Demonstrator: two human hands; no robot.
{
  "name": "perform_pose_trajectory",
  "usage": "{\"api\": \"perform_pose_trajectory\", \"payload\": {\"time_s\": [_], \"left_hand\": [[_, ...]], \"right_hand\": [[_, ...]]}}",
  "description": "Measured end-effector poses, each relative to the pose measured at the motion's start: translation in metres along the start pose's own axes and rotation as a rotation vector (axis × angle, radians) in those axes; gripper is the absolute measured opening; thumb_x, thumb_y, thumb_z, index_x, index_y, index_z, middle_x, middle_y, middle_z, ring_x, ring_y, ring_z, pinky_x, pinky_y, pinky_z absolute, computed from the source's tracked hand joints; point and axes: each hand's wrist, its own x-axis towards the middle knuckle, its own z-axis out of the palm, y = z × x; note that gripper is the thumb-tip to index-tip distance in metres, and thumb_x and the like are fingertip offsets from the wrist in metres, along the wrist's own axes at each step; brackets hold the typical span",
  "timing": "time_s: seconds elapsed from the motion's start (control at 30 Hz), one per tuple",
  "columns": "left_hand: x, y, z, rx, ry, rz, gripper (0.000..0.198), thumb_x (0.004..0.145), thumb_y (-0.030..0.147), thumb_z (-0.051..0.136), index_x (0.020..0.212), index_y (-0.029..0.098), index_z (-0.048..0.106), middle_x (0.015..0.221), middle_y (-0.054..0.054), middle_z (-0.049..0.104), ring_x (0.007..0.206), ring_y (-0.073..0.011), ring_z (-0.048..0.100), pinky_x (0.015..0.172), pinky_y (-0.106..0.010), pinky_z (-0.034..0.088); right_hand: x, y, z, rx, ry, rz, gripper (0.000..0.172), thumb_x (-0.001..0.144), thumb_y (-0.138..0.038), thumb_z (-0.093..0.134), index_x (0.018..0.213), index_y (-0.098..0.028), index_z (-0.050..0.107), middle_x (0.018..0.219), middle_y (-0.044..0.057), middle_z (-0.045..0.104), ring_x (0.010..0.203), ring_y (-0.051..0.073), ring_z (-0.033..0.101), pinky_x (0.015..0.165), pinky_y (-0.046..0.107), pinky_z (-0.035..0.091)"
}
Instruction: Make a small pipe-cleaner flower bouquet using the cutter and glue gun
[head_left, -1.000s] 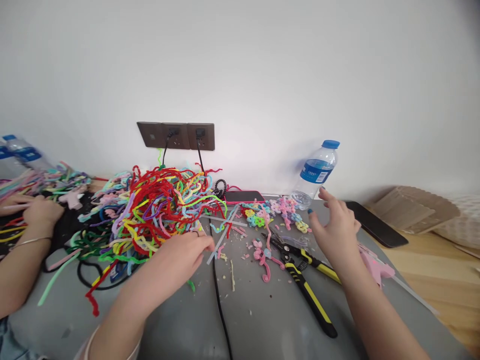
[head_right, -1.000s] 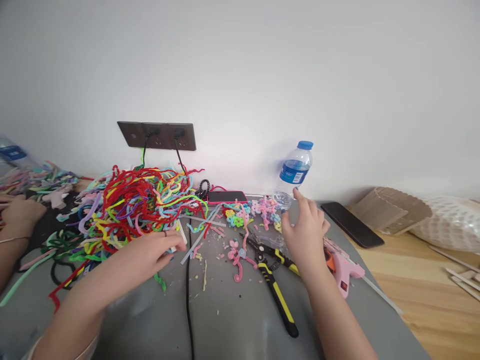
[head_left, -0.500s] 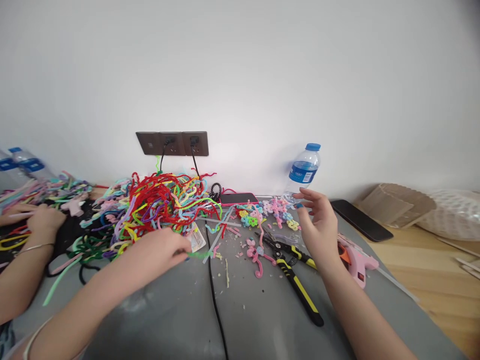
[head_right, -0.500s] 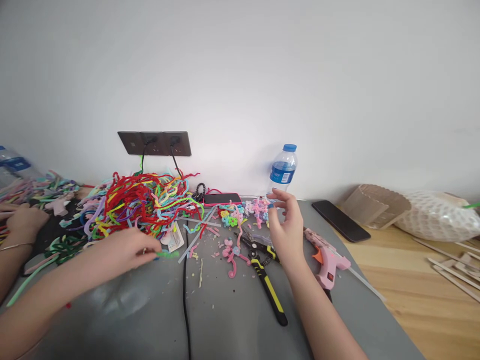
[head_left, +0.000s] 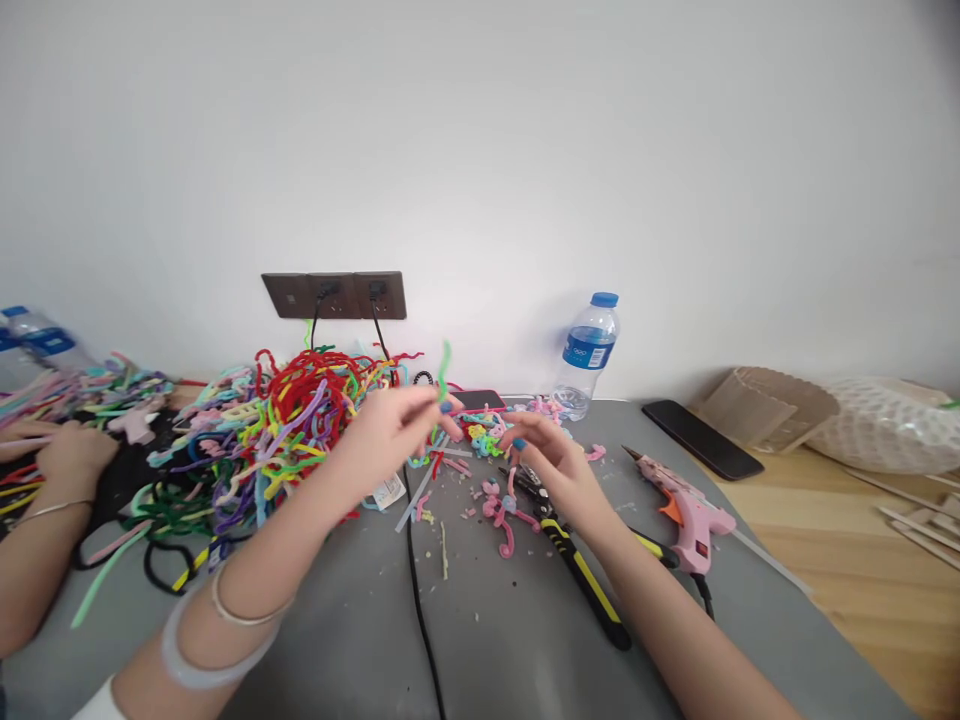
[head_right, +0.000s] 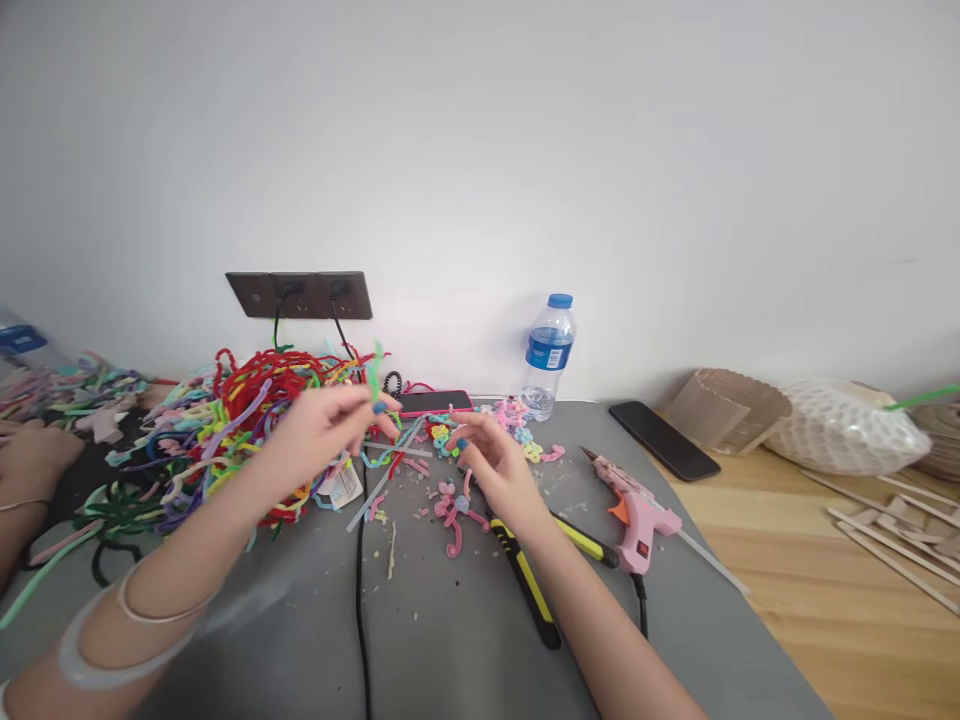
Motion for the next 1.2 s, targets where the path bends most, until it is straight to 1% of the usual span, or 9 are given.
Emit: {"api": "perform_pose_trajectory", "payload": {"time_s": [0.13,0.3,0.43,0.6,0.7,0.8,0.93,1.03,1.2], "left_hand": [[-0.004,-0.008,0.036,0.397,-0.095,0.099,0.028,0.094,0.021,0.044,0.086,0.019,0.071,0.068,-0.004,0.069,0.060,-0.0152,0.060,0.059,-0.024,0.040],[-0.015,-0.017,0.059,0.705,-0.214,0.064,0.029,0.097,0.021,0.042,0.102,0.018,0.070,0.077,-0.010,0.072,0.071,-0.0241,0.068,0.061,-0.028,0.044],[-0.025,-0.021,0.069,0.707,-0.263,0.113,0.029,0.097,0.021,0.041,0.092,0.018,0.070,0.069,-0.009,0.068,0.065,-0.0232,0.066,0.060,-0.030,0.044],[-0.041,-0.026,0.053,0.691,-0.096,0.233,0.021,0.096,0.021,0.048,0.100,0.019,0.069,0.095,-0.008,0.069,0.097,-0.0251,0.061,0.079,-0.035,0.048],[-0.055,-0.036,0.032,0.776,0.023,0.196,0.020,0.094,0.021,0.051,0.086,0.020,0.070,0.101,-0.008,0.066,0.096,-0.0250,0.057,0.083,-0.039,0.045],[-0.069,-0.051,0.015,0.830,0.053,0.161,0.024,0.096,0.021,0.045,0.087,0.020,0.067,0.095,-0.006,0.068,0.093,-0.0239,0.060,0.084,-0.039,0.044],[-0.082,-0.071,0.004,0.790,0.053,0.067,0.027,0.097,0.025,0.040,0.090,0.021,0.065,0.086,-0.005,0.069,0.078,-0.0199,0.065,0.071,-0.030,0.046],[-0.088,-0.088,0.001,0.765,0.089,0.016,0.028,0.097,0.030,0.040,0.083,0.021,0.063,0.070,-0.002,0.067,0.066,-0.0185,0.064,0.062,-0.027,0.044],[-0.095,-0.114,-0.001,0.724,0.202,0.250,0.030,0.098,0.031,0.042,0.077,0.021,0.060,0.061,0.000,0.062,0.055,-0.0152,0.060,0.054,-0.024,0.040]], "right_hand": [[-0.006,0.000,0.014,0.154,-0.274,0.107,0.042,0.092,-0.052,0.054,0.121,-0.023,0.055,0.079,0.002,0.062,0.062,0.016,0.054,0.060,0.031,0.047],[-0.010,0.008,0.026,0.045,-0.174,0.090,0.048,0.090,-0.061,0.053,0.114,-0.021,0.063,0.058,-0.005,0.042,0.051,0.013,0.039,0.051,0.027,0.036],[-0.009,0.009,0.026,-0.027,-0.141,0.141,0.057,0.090,-0.068,0.046,0.095,-0.018,0.072,0.050,-0.005,0.039,0.046,0.013,0.034,0.048,0.027,0.032],[-0.008,0.011,0.024,0.093,-0.155,0.197,0.056,0.088,-0.068,0.048,0.081,-0.018,0.074,0.053,-0.001,0.050,0.049,0.015,0.045,0.051,0.028,0.038],[-0.008,0.013,0.025,0.156,-0.112,0.179,0.052,0.088,-0.065,0.051,0.073,-0.020,0.072,0.061,0.002,0.056,0.055,0.015,0.049,0.055,0.028,0.040],[-0.008,0.009,0.027,0.229,-0.082,0.147,0.049,0.089,-0.062,0.053,0.064,-0.022,0.067,0.073,0.005,0.062,0.067,0.018,0.055,0.063,0.030,0.045],[-0.008,-0.001,0.030,0.378,-0.097,0.173,0.046,0.089,-0.058,0.056,0.058,-0.023,0.055,0.085,0.007,0.069,0.085,0.023,0.062,0.083,0.037,0.049],[-0.008,-0.005,0.030,0.470,-0.134,0.246,0.048,0.087,-0.060,0.057,0.057,-0.024,0.048,0.083,0.008,0.071,0.090,0.025,0.064,0.086,0.040,0.049],[-0.008,-0.005,0.025,0.567,-0.132,0.289,0.046,0.087,-0.054,0.062,0.056,-0.023,0.047,0.073,0.004,0.068,0.087,0.023,0.065,0.081,0.034,0.049]]}}
